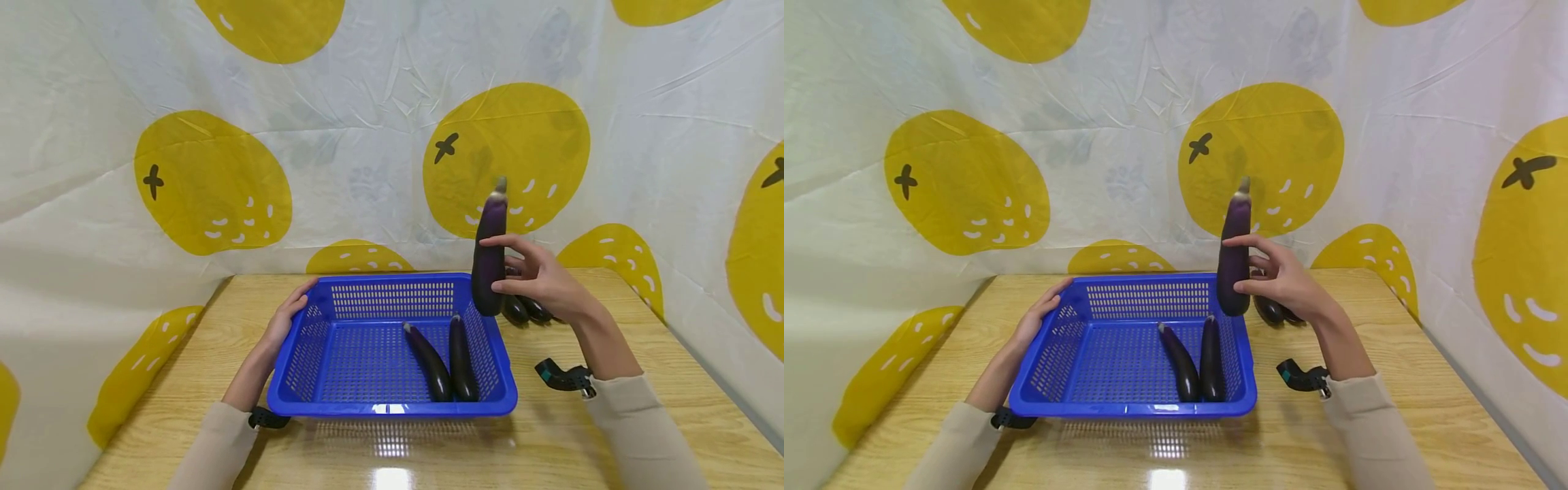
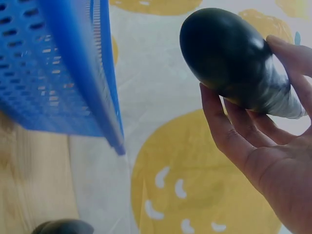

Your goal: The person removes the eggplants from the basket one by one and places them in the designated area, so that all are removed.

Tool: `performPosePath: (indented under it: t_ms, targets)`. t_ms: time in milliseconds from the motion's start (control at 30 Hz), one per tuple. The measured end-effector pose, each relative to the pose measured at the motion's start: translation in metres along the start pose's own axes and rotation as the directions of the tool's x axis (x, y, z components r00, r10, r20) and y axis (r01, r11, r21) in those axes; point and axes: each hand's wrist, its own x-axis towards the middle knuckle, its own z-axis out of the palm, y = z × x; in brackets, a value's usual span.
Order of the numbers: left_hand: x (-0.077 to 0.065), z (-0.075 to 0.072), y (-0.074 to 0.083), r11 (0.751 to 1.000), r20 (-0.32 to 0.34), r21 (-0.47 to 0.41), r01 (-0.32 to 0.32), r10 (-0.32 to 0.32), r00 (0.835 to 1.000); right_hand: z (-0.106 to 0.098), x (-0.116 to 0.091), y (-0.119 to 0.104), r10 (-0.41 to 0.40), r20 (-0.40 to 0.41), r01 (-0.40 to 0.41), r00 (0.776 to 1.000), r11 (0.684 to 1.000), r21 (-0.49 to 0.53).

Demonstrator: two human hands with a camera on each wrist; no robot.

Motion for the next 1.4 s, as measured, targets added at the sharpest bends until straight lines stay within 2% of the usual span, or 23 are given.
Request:
performPosePath:
  t_ms: [167, 467, 900, 1167, 1400]
  targets:
    - [0.0, 0.0, 0.001, 1.0, 0.002, -0.005, -0.008, 0.008, 1.0, -0.01, -0.008, 0.007, 0.008, -0.011, -0.009, 1.0, 1.0, -0.012]
    - [0.0, 0.001, 0.0, 1.0, 0.01, -0.008, -0.008, 0.008, 1.0, -0.021, -0.02, 0.013, 0.06, -0.074, -0.067, 0.996, 0.993, -0.101]
    - [-0.001, 0.0, 0.001, 1.0, 0.013, -0.003, -0.002, 0.002, 1.0, -0.045, -0.032, 0.025, 0.063, -0.095, -0.065, 0.994, 0.998, -0.017]
    - [-0.001, 0.0, 0.0, 1.0, 0.017, -0.001, -0.006, 0.006, 1.0, -0.06, -0.042, 0.026, 0.141, -0.126, -0.156, 0.982, 0.98, -0.123]
    - [0.0, -0.002, 0.0, 1.0, 0.015, -0.019, -0.007, 0.007, 1.0, -0.069, -0.046, 0.031, 0.155, -0.177, -0.186, 0.972, 0.967, -0.173]
